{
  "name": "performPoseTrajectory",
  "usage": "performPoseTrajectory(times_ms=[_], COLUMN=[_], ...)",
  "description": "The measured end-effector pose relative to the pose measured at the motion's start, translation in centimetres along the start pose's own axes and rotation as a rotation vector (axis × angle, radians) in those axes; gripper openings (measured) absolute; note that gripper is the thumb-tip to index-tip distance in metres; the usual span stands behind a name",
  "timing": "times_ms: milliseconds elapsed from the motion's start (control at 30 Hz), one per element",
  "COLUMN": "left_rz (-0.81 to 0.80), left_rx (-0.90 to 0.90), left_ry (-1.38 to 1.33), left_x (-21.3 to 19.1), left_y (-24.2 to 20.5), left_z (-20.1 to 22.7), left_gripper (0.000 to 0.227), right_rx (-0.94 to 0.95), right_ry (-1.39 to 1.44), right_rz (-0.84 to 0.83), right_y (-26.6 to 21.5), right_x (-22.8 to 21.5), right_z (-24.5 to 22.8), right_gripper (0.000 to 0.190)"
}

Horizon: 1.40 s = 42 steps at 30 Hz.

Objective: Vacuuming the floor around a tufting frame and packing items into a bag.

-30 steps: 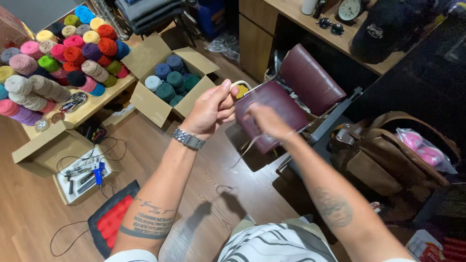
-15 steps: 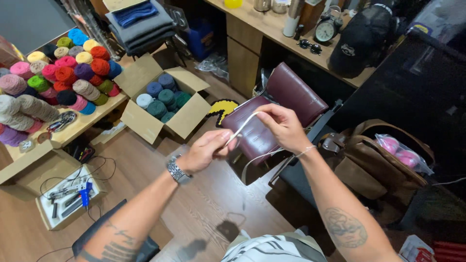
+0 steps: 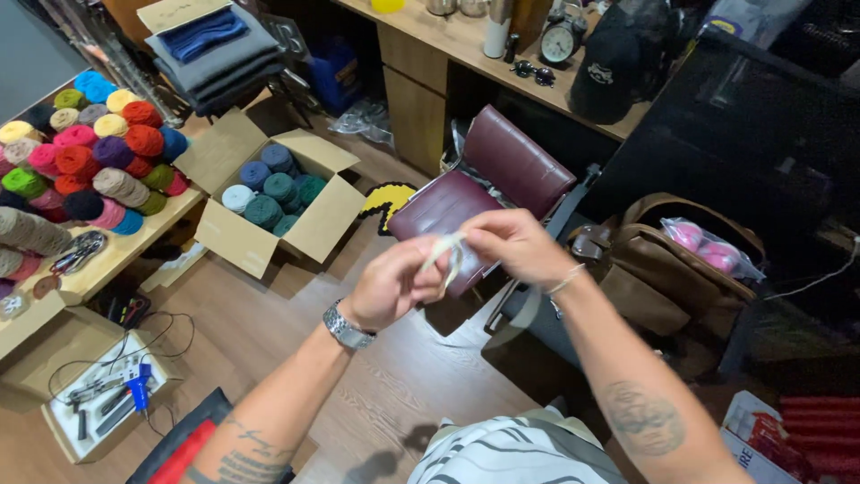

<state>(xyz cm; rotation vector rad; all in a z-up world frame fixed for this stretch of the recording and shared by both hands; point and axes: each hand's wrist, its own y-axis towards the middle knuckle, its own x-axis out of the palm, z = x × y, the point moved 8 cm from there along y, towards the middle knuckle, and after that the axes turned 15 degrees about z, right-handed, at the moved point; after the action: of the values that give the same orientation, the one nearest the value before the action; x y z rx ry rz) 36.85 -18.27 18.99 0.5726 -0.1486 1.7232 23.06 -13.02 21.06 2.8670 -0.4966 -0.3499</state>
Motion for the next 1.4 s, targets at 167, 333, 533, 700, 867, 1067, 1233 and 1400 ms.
performPoseTrajectory(times_ms=[167,333,533,700,867,1067,1233,1400], left_rz=[0.428,0.395,0.076,0.383,0.454,0.018,0.108,0.411], left_rx=[0.114,0.474,-0.068,0.127,0.582,0.112,-0.172,-0.247], left_ry=[-0.410,0.822,0.100,-0.205,1.101,0.742,-0.321,-0.254], left_x=[-0.1,-0.5,-5.8,-1.7,-3.3,-1.7,0.3,0.0], left_y=[2.2,0.4,0.6,1.9,0.1,-0.7,0.0,1.0], left_z=[4.1,3.8,-6.3,1.6,1.3,-6.1,-5.4,-5.3], left_gripper=[0.027,0.018,0.036,0.029,0.029,0.048,0.046,0.040], right_rx=[0.366,-0.223,-0.054,0.259,0.403,-0.345,0.077,0.122], right_ry=[-0.097,-0.421,0.065,0.106,-0.192,-0.439,0.120,0.094], right_rz=[-0.070,-0.173,0.161,0.024,-0.258,-0.253,-0.166,0.027], right_y=[-3.2,-2.9,-0.4,-3.6,-5.4,-4.9,-4.7,-4.4], right_x=[5.6,3.2,-2.4,4.5,4.6,2.5,2.7,1.2], right_z=[3.5,-6.0,0.7,7.7,4.2,-5.7,-1.4,-0.4], right_gripper=[0.034,0.027,0.014,0.027,0.032,0.033,0.035,0.033])
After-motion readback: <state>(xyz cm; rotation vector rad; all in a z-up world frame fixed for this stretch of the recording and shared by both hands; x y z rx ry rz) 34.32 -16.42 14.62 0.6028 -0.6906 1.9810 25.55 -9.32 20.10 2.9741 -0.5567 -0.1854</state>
